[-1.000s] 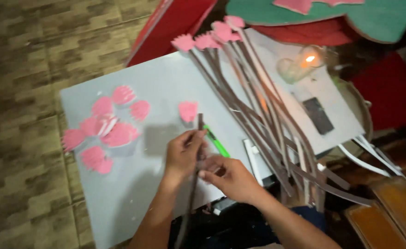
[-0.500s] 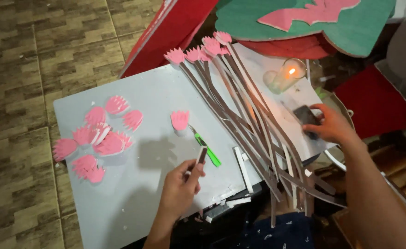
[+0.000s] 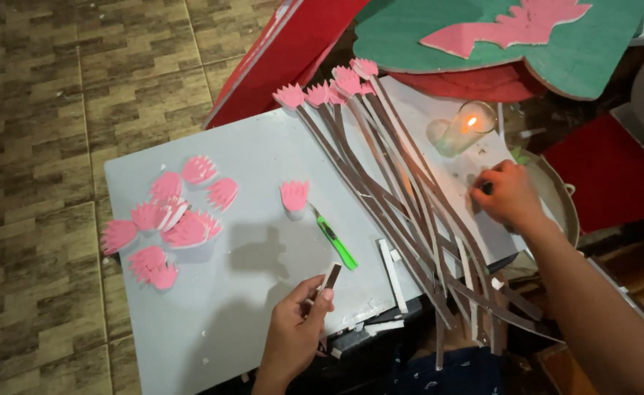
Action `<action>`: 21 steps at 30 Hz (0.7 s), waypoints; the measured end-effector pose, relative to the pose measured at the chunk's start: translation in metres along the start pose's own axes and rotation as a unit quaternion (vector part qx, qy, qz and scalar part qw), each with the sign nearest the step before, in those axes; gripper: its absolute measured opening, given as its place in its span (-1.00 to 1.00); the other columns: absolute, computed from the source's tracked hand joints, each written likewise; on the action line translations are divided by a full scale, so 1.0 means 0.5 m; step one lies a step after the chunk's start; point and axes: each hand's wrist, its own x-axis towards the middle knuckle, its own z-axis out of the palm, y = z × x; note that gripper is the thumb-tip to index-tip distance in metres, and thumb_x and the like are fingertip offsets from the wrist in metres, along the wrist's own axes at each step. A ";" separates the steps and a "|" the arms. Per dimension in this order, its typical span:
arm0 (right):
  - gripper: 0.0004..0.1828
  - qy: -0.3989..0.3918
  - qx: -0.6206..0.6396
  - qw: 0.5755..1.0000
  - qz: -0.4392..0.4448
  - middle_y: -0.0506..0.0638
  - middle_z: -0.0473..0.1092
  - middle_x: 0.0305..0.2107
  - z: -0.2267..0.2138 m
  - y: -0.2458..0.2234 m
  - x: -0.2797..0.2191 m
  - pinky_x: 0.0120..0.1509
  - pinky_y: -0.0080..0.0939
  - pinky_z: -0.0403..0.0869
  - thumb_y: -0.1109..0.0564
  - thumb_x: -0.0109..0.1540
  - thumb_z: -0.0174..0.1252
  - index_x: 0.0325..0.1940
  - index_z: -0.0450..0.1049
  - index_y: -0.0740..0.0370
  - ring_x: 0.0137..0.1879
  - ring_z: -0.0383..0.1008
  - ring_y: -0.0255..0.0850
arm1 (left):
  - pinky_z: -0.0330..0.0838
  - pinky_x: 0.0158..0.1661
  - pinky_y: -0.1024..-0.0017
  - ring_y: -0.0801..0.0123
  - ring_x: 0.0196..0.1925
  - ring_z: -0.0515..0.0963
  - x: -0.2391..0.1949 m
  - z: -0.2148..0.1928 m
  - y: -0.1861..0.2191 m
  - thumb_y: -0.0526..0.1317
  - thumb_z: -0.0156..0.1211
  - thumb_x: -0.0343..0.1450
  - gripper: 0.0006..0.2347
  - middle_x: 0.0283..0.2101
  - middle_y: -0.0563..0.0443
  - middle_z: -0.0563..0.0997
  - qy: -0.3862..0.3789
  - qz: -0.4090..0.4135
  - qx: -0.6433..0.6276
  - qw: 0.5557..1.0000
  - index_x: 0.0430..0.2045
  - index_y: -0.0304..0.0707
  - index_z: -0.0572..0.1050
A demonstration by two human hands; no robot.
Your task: Assembling decorative flowers by gluing pink foam petals onto long brown stems using heat and adhesive.
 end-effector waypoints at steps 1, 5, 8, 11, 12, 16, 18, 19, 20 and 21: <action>-0.71 0.001 -0.001 1.000 0.002 0.18 0.43 -0.11 -0.011 -0.012 -0.002 0.20 0.08 0.38 -0.18 0.17 0.28 -0.14 0.67 -0.07 0.04 0.40 0.14 | 0.41 -0.46 0.49 0.49 -0.54 0.44 -0.005 -0.001 0.009 -0.06 0.18 0.41 -0.61 -0.40 0.08 0.64 -0.002 0.001 0.000 1.000 0.11 -0.15 0.61; -0.87 0.008 0.259 0.962 0.089 0.04 0.47 -0.29 -0.058 -0.068 -0.013 0.00 -0.14 0.38 0.04 0.20 0.21 -0.28 0.63 0.07 -0.19 0.45 -0.12 | 0.48 -0.34 0.47 0.43 -0.46 0.56 0.000 -0.006 0.032 -0.10 0.18 0.42 -0.68 -0.40 0.06 0.62 0.005 0.001 -0.020 1.000 0.00 -0.19 0.66; -0.89 0.022 0.410 0.902 0.137 -0.14 0.48 -0.32 -0.131 -0.130 -0.043 -0.07 -0.28 0.29 0.08 0.28 0.14 -0.22 0.58 0.07 -0.25 0.35 -0.31 | 0.49 -0.31 0.51 0.45 -0.47 0.56 0.029 -0.006 0.021 -0.10 0.16 0.43 -0.73 -0.38 0.13 0.63 0.029 0.048 -0.021 0.998 -0.12 -0.20 0.65; -0.90 0.032 0.491 0.851 0.183 -0.10 0.47 -0.34 -0.213 -0.173 -0.062 -0.28 -0.30 0.22 0.10 0.40 0.03 -0.07 0.46 0.06 -0.40 0.26 -0.36 | 0.41 -0.44 0.51 0.47 -0.57 0.46 0.069 -0.004 0.015 -0.12 0.12 0.45 -0.74 -0.37 0.09 0.63 0.047 0.092 -0.059 0.993 -0.10 -0.26 0.59; -0.92 0.038 0.521 0.826 0.212 0.01 0.51 -0.36 -0.236 -0.182 -0.069 -0.42 -0.30 0.21 0.14 0.49 -0.05 0.06 0.35 0.09 -0.50 0.26 -0.35 | 0.39 -0.52 0.50 0.47 -0.62 0.44 0.083 -0.001 0.012 -0.14 0.09 0.46 -0.72 -0.38 0.00 0.62 0.050 0.095 -0.089 0.990 -0.04 -0.30 0.55; -0.96 0.149 0.453 0.874 0.095 0.04 0.36 -0.35 -0.247 -0.157 -0.064 -0.23 -0.26 0.38 0.24 0.52 -0.01 0.02 0.35 0.24 -0.35 0.37 -0.24 | 0.47 -0.56 0.46 0.40 -0.61 0.50 0.092 0.008 0.042 -0.16 0.12 0.46 -0.72 -0.37 -0.09 0.58 0.034 0.062 -0.141 0.987 -0.02 -0.32 0.53; -0.85 0.154 0.302 0.935 0.101 -0.05 0.41 -0.25 -0.273 -0.164 -0.065 -0.07 -0.13 0.37 0.05 0.48 0.14 0.04 0.50 0.15 -0.22 0.35 -0.23 | 0.58 -0.50 0.39 0.34 -0.57 0.57 0.089 0.016 0.057 -0.18 0.10 0.47 -0.72 -0.34 -0.13 0.60 0.011 0.043 -0.148 0.988 0.02 -0.32 0.47; -0.85 0.155 0.301 0.935 0.102 -0.05 0.41 -0.25 -0.267 -0.158 -0.058 -0.07 -0.13 0.37 0.05 0.48 0.14 0.04 0.50 0.15 -0.22 0.35 -0.23 | 0.58 -0.50 0.39 0.34 -0.57 0.57 0.084 0.019 0.063 -0.18 0.10 0.47 -0.72 -0.34 -0.13 0.60 0.010 0.043 -0.148 0.988 0.02 -0.32 0.47; -0.87 0.150 0.285 0.942 0.091 -0.05 0.40 -0.30 -0.262 -0.153 -0.050 -0.12 -0.14 0.35 0.09 0.48 0.17 0.03 0.50 0.17 -0.26 0.33 -0.23 | 0.61 -0.47 0.38 0.34 -0.56 0.60 0.079 0.021 0.069 -0.18 0.11 0.47 -0.72 -0.32 -0.13 0.60 0.002 0.042 -0.147 0.988 0.00 -0.31 0.48; -0.89 0.143 0.270 0.949 0.078 -0.06 0.38 -0.35 -0.256 -0.151 -0.040 -0.17 -0.16 0.33 0.13 0.47 0.19 0.02 0.50 0.20 -0.29 0.30 -0.23 | 0.65 -0.45 0.37 0.34 -0.55 0.63 0.073 0.021 0.074 -0.18 0.12 0.46 -0.73 -0.30 -0.12 0.60 -0.003 0.042 -0.147 0.988 -0.02 -0.31 0.49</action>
